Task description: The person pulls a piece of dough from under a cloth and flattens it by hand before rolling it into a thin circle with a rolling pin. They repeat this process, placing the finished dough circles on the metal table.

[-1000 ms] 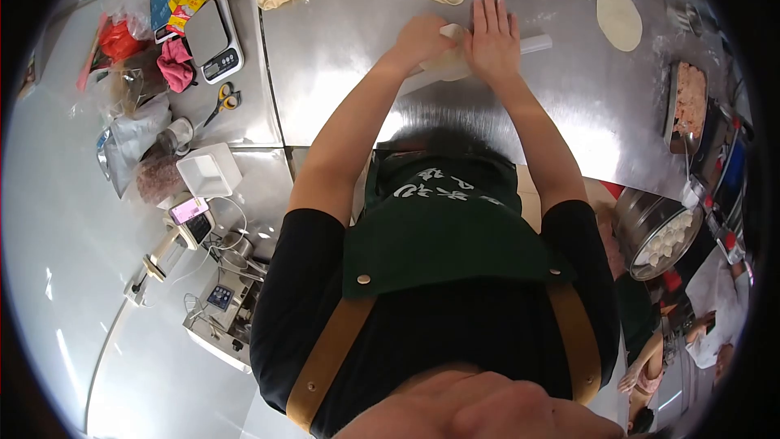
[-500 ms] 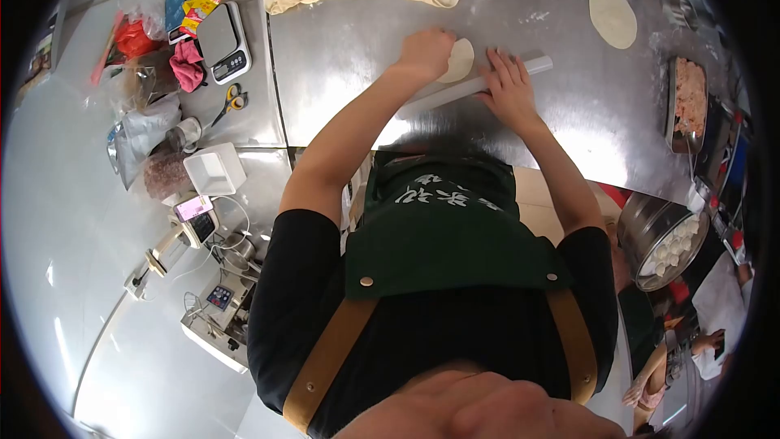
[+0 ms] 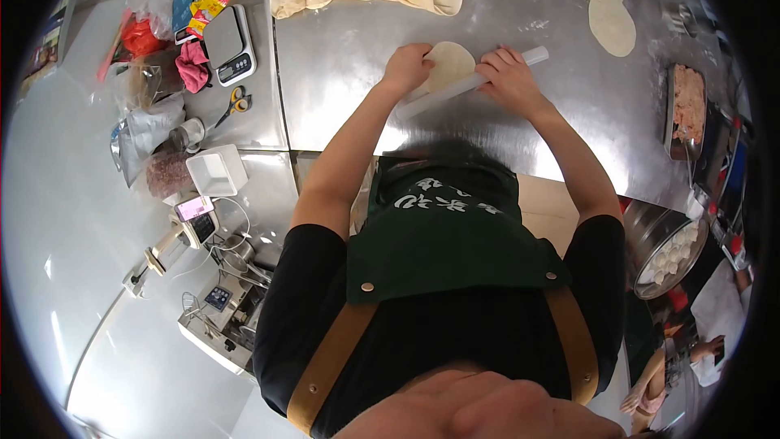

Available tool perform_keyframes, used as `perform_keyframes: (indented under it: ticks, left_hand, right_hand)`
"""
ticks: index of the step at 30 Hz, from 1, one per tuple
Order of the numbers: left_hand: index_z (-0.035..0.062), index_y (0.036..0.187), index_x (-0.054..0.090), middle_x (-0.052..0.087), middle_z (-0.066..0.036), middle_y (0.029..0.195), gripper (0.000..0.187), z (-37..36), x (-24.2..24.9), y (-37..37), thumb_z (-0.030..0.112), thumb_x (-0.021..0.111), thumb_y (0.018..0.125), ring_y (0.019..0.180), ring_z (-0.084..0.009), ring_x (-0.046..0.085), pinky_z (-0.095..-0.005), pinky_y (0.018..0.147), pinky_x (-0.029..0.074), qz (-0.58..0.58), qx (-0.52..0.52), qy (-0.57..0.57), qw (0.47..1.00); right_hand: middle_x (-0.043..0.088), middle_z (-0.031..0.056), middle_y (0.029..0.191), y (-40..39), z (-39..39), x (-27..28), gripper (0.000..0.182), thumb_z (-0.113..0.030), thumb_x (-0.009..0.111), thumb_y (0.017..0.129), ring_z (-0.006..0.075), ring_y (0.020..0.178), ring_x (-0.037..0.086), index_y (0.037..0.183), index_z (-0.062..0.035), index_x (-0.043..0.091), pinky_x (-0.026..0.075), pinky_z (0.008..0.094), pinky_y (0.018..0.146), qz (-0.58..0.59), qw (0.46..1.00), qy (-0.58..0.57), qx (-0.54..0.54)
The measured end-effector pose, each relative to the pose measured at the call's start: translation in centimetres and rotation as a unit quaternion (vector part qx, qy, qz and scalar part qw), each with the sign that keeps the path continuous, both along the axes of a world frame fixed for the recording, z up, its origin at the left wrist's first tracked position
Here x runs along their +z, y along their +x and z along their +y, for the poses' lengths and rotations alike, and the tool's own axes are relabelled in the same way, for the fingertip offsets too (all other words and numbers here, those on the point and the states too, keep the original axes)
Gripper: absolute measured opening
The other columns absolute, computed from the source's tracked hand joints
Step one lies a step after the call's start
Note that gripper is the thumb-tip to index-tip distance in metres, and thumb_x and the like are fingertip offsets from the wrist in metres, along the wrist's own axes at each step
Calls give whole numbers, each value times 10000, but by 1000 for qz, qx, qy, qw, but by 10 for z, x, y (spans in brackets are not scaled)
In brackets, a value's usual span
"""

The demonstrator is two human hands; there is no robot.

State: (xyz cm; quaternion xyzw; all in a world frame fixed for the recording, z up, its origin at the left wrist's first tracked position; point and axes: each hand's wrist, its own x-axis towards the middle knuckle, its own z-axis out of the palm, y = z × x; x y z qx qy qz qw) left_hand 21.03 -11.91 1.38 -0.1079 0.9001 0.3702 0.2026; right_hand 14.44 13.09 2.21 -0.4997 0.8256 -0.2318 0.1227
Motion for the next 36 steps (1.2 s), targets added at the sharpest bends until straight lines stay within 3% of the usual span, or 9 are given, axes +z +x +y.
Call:
perform_keyframes:
  ticks: [7,12,15,16,22,25,30,33,36]
  left_hand:
    - [39,984,677,674,-196,956,204,2,0,3,122,623,805,916,-381,633,-436,810,498,22,23,44,999]
    - [46,1026,698,687,-191,958,252,3,-5,-4,142,629,804,901,-342,658,-390,799,509,19,81,148,985]
    - [-8,1085,676,700,-125,903,295,0,0,-11,131,641,827,817,-172,640,-317,743,499,-16,82,178,981]
    - [-7,1079,678,697,-124,900,295,-2,-2,-14,136,645,822,817,-165,635,-314,741,499,-15,82,177,981]
    - [9,1024,692,691,-144,908,287,-1,2,-33,177,677,791,842,-224,653,-346,745,502,-75,-29,120,990]
    - [27,995,687,688,-159,938,276,7,8,-42,203,692,781,894,-304,658,-393,767,507,-41,-146,3,988]
    - [46,1005,663,676,-168,976,289,36,36,-22,229,693,783,963,-356,633,-441,797,506,3,-200,-147,969]
    - [39,1004,660,673,-185,968,270,28,45,-8,214,671,799,942,-367,633,-444,800,504,72,-93,-39,992]
    - [35,997,658,672,-195,956,247,10,30,-3,197,651,810,921,-379,635,-446,803,501,-13,-5,-75,997]
  right_hand:
    - [468,117,1403,10,-45,-23,473,-349,564,898,292,1304,433,1301,-103,533,271,495,1122,146,963,37,-225]
    - [395,129,1486,1,-61,-22,499,-296,540,912,295,1368,378,1360,-82,490,268,507,1118,145,951,102,-252]
    - [387,138,1492,21,-44,-30,527,-289,528,916,304,1371,373,1389,-68,455,267,510,1115,144,952,102,-250]
    - [384,141,1494,23,-38,-29,536,-288,523,919,307,1372,372,1399,-63,442,267,511,1114,147,954,96,-242]
    - [381,150,1492,-6,-81,-31,569,-288,527,904,308,1375,367,1406,-41,421,266,508,1114,144,943,78,-288]
    - [371,147,1498,18,-50,-31,614,-324,568,882,305,1379,353,1407,-45,418,249,506,1128,132,956,23,-260]
    - [457,100,1400,51,20,-19,541,-303,708,771,269,1351,374,1257,-124,550,262,493,1127,77,987,46,-137]
    - [529,53,1237,49,44,-18,446,-239,753,719,243,1259,444,1130,-146,605,290,468,1112,62,994,49,-81]
    - [555,28,1102,40,44,-10,392,-207,761,705,235,1141,498,1065,-141,620,326,441,1078,44,996,27,-72]
